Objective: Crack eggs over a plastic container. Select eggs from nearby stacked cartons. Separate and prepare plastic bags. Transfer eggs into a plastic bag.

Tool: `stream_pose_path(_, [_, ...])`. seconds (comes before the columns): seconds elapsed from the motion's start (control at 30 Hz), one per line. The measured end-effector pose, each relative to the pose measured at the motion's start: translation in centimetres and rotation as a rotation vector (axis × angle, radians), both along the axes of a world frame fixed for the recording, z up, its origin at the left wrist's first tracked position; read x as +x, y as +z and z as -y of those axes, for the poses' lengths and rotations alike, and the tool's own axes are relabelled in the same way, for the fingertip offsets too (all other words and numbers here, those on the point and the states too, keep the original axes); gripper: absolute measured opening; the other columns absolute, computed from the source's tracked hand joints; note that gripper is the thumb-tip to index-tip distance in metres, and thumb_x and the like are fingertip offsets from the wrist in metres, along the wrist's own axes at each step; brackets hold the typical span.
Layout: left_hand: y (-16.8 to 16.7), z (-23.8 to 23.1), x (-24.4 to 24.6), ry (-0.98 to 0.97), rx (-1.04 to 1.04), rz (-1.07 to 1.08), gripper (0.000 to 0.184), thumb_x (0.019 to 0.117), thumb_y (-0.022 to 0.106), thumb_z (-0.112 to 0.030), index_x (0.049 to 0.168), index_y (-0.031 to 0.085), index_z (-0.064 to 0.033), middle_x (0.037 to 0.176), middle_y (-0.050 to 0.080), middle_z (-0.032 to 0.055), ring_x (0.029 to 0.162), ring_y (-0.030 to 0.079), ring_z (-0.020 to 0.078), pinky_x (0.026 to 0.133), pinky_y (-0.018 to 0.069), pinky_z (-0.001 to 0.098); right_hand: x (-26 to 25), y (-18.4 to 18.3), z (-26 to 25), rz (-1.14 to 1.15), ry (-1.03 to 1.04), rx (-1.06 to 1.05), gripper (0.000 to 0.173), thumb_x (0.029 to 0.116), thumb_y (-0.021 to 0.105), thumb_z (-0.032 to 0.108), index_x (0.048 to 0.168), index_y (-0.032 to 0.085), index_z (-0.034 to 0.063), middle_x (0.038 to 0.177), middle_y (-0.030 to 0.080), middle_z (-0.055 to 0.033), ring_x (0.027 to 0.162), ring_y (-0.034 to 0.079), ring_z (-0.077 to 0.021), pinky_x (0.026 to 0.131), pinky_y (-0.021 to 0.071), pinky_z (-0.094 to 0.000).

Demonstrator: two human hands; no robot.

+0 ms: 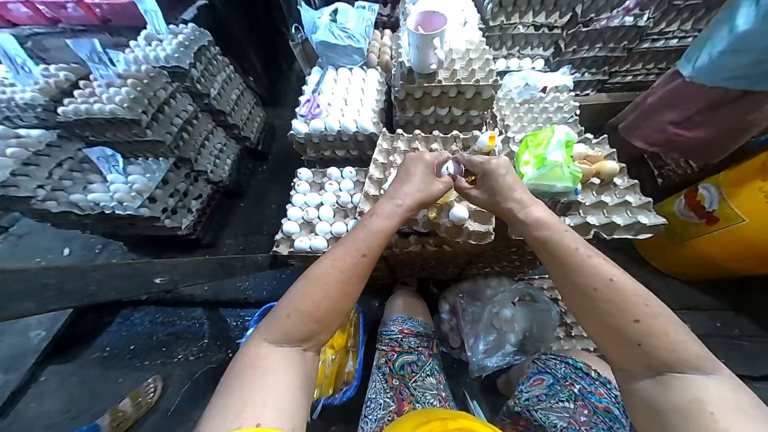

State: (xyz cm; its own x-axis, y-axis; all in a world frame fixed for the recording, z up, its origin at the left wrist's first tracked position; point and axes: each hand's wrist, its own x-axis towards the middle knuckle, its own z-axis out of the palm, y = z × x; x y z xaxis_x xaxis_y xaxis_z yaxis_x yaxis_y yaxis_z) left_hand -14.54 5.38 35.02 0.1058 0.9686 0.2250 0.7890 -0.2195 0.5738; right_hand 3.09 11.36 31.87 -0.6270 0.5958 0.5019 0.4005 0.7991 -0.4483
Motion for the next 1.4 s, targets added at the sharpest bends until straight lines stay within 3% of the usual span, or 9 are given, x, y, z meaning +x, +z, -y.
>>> stream_pose_path(0.17, [-0.4,-0.1,-0.3,-0.02,0.039,-0.016,0.035,0.0905,0.067,-0.011,0.125,0.072,-0.0063,0.106,0.075,0.0128,0.096,0.073,0.0241,0.09,0.0563,0.0481,0.3,-0.2,-0.2,0.001,0.011,0.017,0.035,0.091,0.065,0.009,0.124,0.07,0.0003,0.1,0.074,-0.0173,0.084,0.073,-0.0288,0.078,0.0593,-0.0486])
stream_pose_path(0.27, [-0.9,0.0,-0.6,-0.059,0.1,-0.031,0.038,0.091,0.066,-0.008,0.128,0.07,-0.0018,0.113,0.074,0.0157,0.102,0.073,0.0251,0.094,0.0564,0.0451,0.5,-0.5,-0.3,0.005,0.021,0.055,0.039,0.0908,0.065,0.008,0.129,0.068,-0.0006,0.115,0.072,-0.0201,0.096,0.073,-0.0312,0.086,0.0591,-0.0481])
stream_pose_path(0.43, [-1.3,0.4,-1.0,-0.079,0.142,-0.062,0.04,0.0917,0.062,-0.005,0.131,0.067,0.0004,0.126,0.07,0.0173,0.112,0.069,0.0261,0.099,0.0539,0.043,0.6,-0.9,-0.4,-0.033,0.046,0.102,0.036,0.0925,0.065,0.005,0.128,0.068,0.0009,0.125,0.069,-0.0204,0.105,0.072,-0.0316,0.089,0.0593,-0.046])
stream_pose_path(0.67, [-0.9,0.1,-1.4,-0.119,0.16,-0.051,0.04,0.0927,0.063,-0.005,0.132,0.066,0.0005,0.129,0.067,0.0182,0.111,0.069,0.0249,0.097,0.0546,0.0395,0.9,-0.3,-0.4,-0.047,0.025,0.113,0.036,0.0907,0.068,0.005,0.127,0.069,0.0015,0.13,0.065,-0.0227,0.111,0.069,-0.0338,0.092,0.0582,-0.047])
stream_pose_path(0.93, [2.1,0.0,-1.1,-0.122,0.114,-0.076,0.039,0.091,0.065,-0.004,0.13,0.068,-0.0044,0.135,0.061,0.0176,0.118,0.064,0.0244,0.098,0.0554,0.0375,1.1,1.5,-0.1,-0.072,0.005,0.112,0.036,0.0921,0.067,0.005,0.128,0.068,0.0,0.128,0.064,-0.0255,0.111,0.067,-0.036,0.093,0.0567,-0.0472])
stream_pose_path(1.13, [3.4,0.3,-0.6,-0.108,0.107,-0.122,0.038,0.0894,0.067,-0.003,0.128,0.069,-0.0047,0.133,0.062,0.0163,0.113,0.065,0.0237,0.096,0.0552,0.0376,1.2,2.1,0.4,-0.091,-0.001,0.13,0.037,0.0925,0.067,0.006,0.129,0.067,0.0009,0.129,0.062,-0.026,0.111,0.067,-0.0375,0.092,0.0562,-0.0496])
stream_pose_path(1.27, [3.5,0.7,1.3,-0.072,0.147,-0.161,0.043,0.0949,0.072,-0.019,0.136,0.066,-0.006,0.129,0.066,0.0182,0.122,0.063,0.0303,0.107,0.0483,0.0469,2.3,1.9,1.8,-0.167,-0.035,-0.09,0.041,0.0997,0.064,0.016,0.138,0.061,0.0028,0.127,0.064,-0.0257,0.109,0.067,-0.0363,0.095,0.0539,-0.055])
stream_pose_path(1.33, [3.1,1.4,2.6,-0.073,0.235,-0.139,0.044,0.092,0.076,-0.014,0.133,0.067,-0.0019,0.124,0.07,0.0188,0.119,0.066,0.0307,0.107,0.0496,0.0467,2.9,0.1,3.0,-0.352,-0.037,-0.378,0.042,0.103,0.062,0.026,0.14,0.059,0.0058,0.125,0.067,-0.0165,0.1,0.07,-0.0231,0.088,0.0588,-0.0443])
stream_pose_path(1.4, [3.0,2.7,4.3,-0.063,0.241,-0.146,0.04,0.092,0.076,-0.012,0.13,0.068,-0.0031,0.12,0.072,0.0167,0.113,0.068,0.0283,0.102,0.0534,0.0456,3.6,-2.5,3.9,-0.614,0.079,-0.667,0.041,0.1014,0.062,0.028,0.136,0.059,0.0073,0.113,0.069,-0.002,0.09,0.07,-0.011,0.077,0.0627,-0.032])
